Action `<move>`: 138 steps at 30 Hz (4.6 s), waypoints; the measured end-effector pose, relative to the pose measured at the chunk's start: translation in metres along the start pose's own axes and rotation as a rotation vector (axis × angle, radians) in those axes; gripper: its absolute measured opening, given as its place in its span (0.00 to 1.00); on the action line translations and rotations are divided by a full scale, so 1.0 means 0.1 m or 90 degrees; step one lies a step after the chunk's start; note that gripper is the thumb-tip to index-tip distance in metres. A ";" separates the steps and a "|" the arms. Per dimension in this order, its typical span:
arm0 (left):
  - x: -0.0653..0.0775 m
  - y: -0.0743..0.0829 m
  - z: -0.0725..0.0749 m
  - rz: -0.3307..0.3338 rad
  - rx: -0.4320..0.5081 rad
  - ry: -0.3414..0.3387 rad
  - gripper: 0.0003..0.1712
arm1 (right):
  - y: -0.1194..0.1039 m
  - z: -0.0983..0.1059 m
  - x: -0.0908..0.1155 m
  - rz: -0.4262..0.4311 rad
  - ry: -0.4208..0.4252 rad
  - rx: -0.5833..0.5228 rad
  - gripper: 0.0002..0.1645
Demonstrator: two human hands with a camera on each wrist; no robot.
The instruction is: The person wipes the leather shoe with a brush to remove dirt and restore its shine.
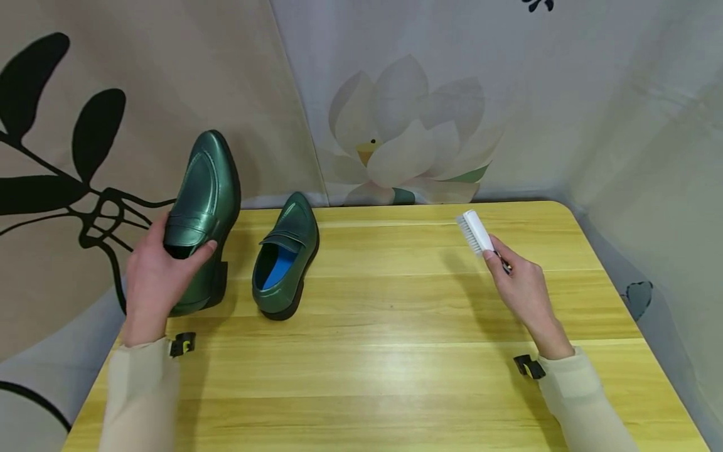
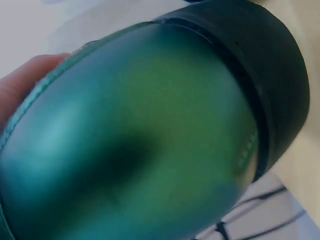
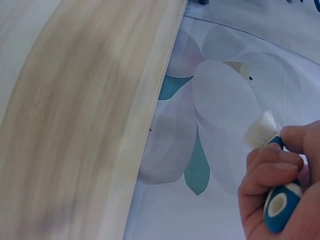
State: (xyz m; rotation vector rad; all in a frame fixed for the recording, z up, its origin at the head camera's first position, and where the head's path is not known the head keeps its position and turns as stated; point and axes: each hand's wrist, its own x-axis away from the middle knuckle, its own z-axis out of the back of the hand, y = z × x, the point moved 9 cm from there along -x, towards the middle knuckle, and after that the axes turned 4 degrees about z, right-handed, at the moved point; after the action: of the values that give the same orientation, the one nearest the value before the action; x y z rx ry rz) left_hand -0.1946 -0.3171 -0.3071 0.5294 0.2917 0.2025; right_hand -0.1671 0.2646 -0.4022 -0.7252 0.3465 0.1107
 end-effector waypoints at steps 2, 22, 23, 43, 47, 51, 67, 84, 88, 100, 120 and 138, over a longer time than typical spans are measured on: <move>0.02 0.15 0.08 -0.017 0.020 0.013 0.52 | 0.00 0.01 0.00 0.001 0.003 0.001 0.30; 0.29 1.65 -0.88 -0.101 0.260 -0.348 0.49 | -0.01 0.19 0.10 -0.003 0.048 -0.034 0.28; 0.30 1.70 -0.97 -0.103 0.269 -0.365 0.49 | -0.01 0.21 0.10 -0.004 0.055 -0.037 0.28; 0.74 2.03 -2.46 -0.074 0.279 -0.622 0.50 | -0.15 0.27 0.13 0.055 0.079 -0.076 0.25; 0.77 2.03 -2.62 -0.084 0.241 -0.644 0.51 | -0.23 0.18 0.15 0.108 0.059 -0.056 0.26; 0.78 2.06 -2.73 -0.101 0.208 -0.662 0.51 | -0.30 0.10 0.17 0.155 0.036 -0.026 0.27; 0.71 2.02 -2.82 -0.134 0.097 -0.706 0.55 | -0.41 -0.16 0.13 0.197 -0.009 0.057 0.29; 0.70 1.69 -2.47 -0.125 0.147 -0.562 0.46 | -0.42 -0.29 0.04 0.156 -0.054 0.086 0.29; 0.74 1.60 -2.36 -0.138 0.238 -0.539 0.31 | -0.43 -0.31 0.04 0.158 -0.053 0.086 0.29; 0.77 1.49 -2.44 -0.052 0.446 -0.535 0.20 | -0.44 -0.30 0.05 0.165 -0.038 0.062 0.29; 0.60 1.98 -2.66 -0.161 0.481 -0.637 0.17 | -0.33 0.04 0.12 0.162 0.034 0.050 0.30; 0.53 2.13 -2.73 -0.271 0.298 -0.596 0.20 | -0.30 0.03 0.14 0.153 0.023 0.050 0.29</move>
State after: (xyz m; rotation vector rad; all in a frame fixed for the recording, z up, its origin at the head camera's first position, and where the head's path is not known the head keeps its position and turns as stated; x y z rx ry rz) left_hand -0.2573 0.0044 -0.4322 0.9468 -0.4793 -0.5411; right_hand -0.1468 0.2441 -0.3859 -0.6064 0.4686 0.3099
